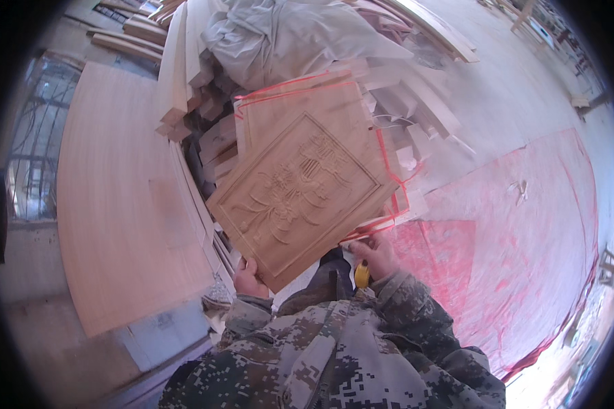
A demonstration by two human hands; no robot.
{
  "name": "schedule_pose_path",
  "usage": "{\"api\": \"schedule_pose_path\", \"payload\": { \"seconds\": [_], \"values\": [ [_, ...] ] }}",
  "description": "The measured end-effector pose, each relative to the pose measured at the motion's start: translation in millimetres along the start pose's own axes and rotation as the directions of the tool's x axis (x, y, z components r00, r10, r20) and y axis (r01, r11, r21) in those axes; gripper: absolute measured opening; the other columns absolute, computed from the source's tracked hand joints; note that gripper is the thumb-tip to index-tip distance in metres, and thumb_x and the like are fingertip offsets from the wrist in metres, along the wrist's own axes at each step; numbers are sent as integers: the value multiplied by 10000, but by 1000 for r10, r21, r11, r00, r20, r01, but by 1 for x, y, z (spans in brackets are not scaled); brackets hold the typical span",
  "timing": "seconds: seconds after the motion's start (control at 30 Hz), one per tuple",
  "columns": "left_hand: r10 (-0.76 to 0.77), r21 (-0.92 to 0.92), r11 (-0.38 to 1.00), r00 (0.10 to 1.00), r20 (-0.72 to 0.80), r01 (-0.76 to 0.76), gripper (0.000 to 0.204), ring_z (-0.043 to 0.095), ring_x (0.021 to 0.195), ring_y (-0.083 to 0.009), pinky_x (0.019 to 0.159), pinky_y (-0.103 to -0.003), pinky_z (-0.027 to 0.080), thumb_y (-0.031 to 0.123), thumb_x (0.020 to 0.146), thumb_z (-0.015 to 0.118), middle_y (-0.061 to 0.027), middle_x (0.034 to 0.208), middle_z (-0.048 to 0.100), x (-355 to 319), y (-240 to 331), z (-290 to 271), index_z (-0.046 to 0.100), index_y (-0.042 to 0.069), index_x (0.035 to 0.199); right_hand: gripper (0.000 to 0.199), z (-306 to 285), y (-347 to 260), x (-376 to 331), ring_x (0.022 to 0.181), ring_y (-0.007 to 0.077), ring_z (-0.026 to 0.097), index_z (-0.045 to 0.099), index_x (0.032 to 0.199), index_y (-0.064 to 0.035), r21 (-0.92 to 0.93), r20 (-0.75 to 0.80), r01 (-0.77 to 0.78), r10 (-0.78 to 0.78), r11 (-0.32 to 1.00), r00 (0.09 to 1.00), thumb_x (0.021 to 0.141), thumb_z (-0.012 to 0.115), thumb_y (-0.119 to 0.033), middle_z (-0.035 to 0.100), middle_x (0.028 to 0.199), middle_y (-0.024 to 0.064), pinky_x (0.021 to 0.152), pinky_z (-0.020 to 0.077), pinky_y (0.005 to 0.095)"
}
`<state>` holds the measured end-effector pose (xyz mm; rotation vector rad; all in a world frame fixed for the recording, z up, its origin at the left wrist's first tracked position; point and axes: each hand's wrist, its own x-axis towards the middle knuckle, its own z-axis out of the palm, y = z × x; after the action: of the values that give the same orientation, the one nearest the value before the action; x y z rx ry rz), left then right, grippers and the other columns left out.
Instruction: The person measures a stack of wooden panels with a tape measure, then flips the stack to reveal a carved floral panel and measures it. The person handles the panels and tape measure throughout.
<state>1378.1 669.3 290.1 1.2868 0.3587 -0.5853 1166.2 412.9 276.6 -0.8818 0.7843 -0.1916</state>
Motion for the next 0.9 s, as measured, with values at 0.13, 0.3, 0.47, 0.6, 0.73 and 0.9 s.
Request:
{"api": "schedule_pose_path", "payload": {
  "seconds": [0.13,0.3,0.47,0.6,0.73,0.9],
  "values": [
    [344,456,858,923,-170,-236,324,634,1018,-169,907,-316,509,114,1049,518,-119,1150,710,23,-5,3,661,-68,1276,359,-14,-10,7,541,155,641,587,1263,11,189,-283,183,-125,965,951,971,658,-183,730,981,139,494,526,272],
    [559,771,451,816,149,-450,351,664,922,-203,863,-331,521,198,1052,543,-123,1023,755,84,54,9,706,-77,1194,360,-38,-13,-9,571,186,654,618,1268,-15,86,-116,-72,82,994,990,954,689,-174,705,958,111,499,520,308],
    [485,542,226,576,659,-810,359,730,1058,-272,908,-379,534,228,1035,585,-224,1121,754,168,157,110,705,-52,1226,474,7,28,-34,1078,240,697,586,1387,53,-134,35,-246,253,960,967,951,674,-111,699,1255,150,917,570,372],
    [472,309,-236,169,865,-921,328,681,1040,-408,926,-436,542,200,954,636,-210,1126,738,226,202,226,731,23,1213,545,51,37,-6,1109,257,684,586,1410,51,-639,340,60,212,767,916,945,720,-200,689,1311,184,981,547,402],
    [552,198,-178,69,831,-964,327,688,1024,-376,907,-439,548,126,927,613,-222,1122,726,191,168,248,719,33,1223,615,79,36,-1,1095,288,690,560,1424,41,-489,264,31,114,871,958,910,778,-218,708,1220,183,968,541,412],
    [16,193,454,224,974,-870,71,616,645,-314,577,-428,446,60,856,624,-194,696,539,39,81,144,662,44,799,854,86,24,-39,1178,326,661,366,1539,31,-513,199,-58,184,857,962,851,833,-161,676,1187,180,1025,519,407]
  ]
}}
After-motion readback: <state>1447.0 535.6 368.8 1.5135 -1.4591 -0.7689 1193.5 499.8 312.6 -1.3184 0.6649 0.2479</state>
